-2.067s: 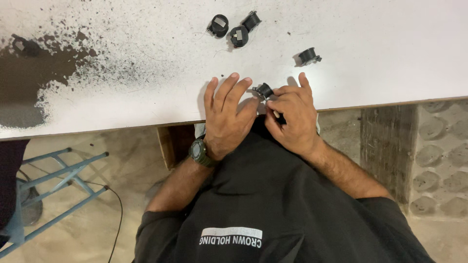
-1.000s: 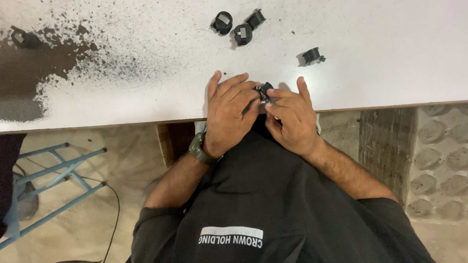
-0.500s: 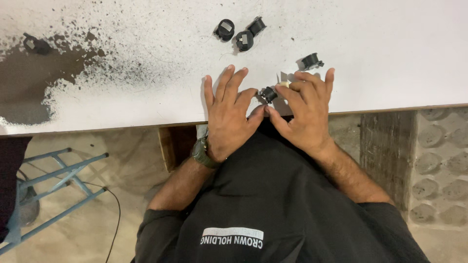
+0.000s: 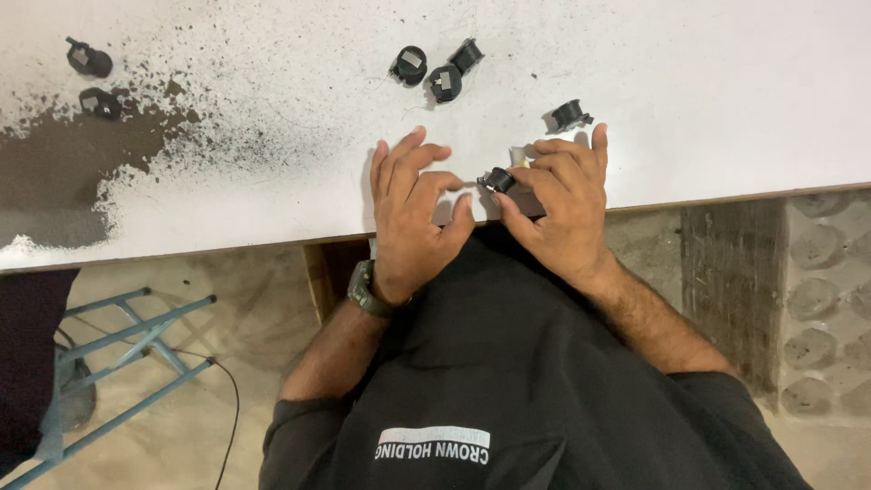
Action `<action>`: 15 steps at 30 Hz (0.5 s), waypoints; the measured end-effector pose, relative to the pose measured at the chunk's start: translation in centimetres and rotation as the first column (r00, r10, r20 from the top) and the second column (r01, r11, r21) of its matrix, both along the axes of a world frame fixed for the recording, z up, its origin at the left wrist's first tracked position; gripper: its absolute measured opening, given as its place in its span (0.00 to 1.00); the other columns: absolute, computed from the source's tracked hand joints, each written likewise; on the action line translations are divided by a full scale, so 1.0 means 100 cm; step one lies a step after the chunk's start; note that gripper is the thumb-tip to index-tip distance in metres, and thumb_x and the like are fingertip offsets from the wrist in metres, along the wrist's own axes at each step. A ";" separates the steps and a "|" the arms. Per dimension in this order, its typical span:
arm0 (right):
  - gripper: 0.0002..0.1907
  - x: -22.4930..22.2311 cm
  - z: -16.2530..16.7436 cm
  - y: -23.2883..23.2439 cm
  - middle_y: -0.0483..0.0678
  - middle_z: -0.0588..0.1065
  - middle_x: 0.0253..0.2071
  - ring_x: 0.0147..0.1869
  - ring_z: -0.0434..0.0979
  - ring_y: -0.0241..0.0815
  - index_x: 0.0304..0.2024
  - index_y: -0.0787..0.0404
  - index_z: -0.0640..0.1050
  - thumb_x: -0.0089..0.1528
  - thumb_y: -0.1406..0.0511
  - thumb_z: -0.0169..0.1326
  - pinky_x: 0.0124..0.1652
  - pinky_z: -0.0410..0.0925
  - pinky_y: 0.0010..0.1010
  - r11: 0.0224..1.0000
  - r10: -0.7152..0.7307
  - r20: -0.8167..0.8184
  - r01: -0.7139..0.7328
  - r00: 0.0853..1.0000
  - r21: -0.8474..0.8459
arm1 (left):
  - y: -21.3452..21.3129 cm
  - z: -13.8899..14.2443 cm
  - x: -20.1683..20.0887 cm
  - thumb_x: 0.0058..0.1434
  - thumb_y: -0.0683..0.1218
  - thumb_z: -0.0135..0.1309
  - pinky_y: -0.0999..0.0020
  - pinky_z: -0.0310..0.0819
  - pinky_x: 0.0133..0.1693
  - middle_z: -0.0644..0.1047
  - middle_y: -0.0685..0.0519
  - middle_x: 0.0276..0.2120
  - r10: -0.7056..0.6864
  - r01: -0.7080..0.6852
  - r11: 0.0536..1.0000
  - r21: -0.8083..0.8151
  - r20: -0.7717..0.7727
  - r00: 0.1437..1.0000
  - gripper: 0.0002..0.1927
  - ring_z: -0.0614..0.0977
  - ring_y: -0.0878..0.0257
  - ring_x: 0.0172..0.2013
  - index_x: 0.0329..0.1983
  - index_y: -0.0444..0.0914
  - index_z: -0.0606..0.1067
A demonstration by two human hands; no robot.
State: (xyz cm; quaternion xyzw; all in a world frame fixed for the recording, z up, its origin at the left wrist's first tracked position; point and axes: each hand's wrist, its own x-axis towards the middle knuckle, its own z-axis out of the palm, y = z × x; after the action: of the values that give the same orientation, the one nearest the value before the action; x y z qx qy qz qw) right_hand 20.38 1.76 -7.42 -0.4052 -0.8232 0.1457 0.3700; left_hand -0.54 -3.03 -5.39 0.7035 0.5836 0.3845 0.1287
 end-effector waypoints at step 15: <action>0.17 0.001 -0.002 -0.001 0.49 0.73 0.44 0.65 0.72 0.51 0.45 0.61 0.82 0.56 0.63 0.71 0.77 0.39 0.61 0.994 0.095 0.044 -0.098 0.994 0.055 | -0.001 0.002 0.006 0.65 0.43 0.64 0.41 0.52 0.72 0.74 0.50 0.59 -0.039 0.046 0.995 0.091 -0.075 0.996 0.03 0.68 0.51 0.69 0.38 0.41 0.81</action>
State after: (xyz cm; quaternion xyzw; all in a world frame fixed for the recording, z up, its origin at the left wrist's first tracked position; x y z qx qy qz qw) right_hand 20.43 1.69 -7.59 -0.3572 -0.8531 0.1316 0.3569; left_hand 0.06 -3.10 -5.14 0.7345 0.5544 0.3825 0.0827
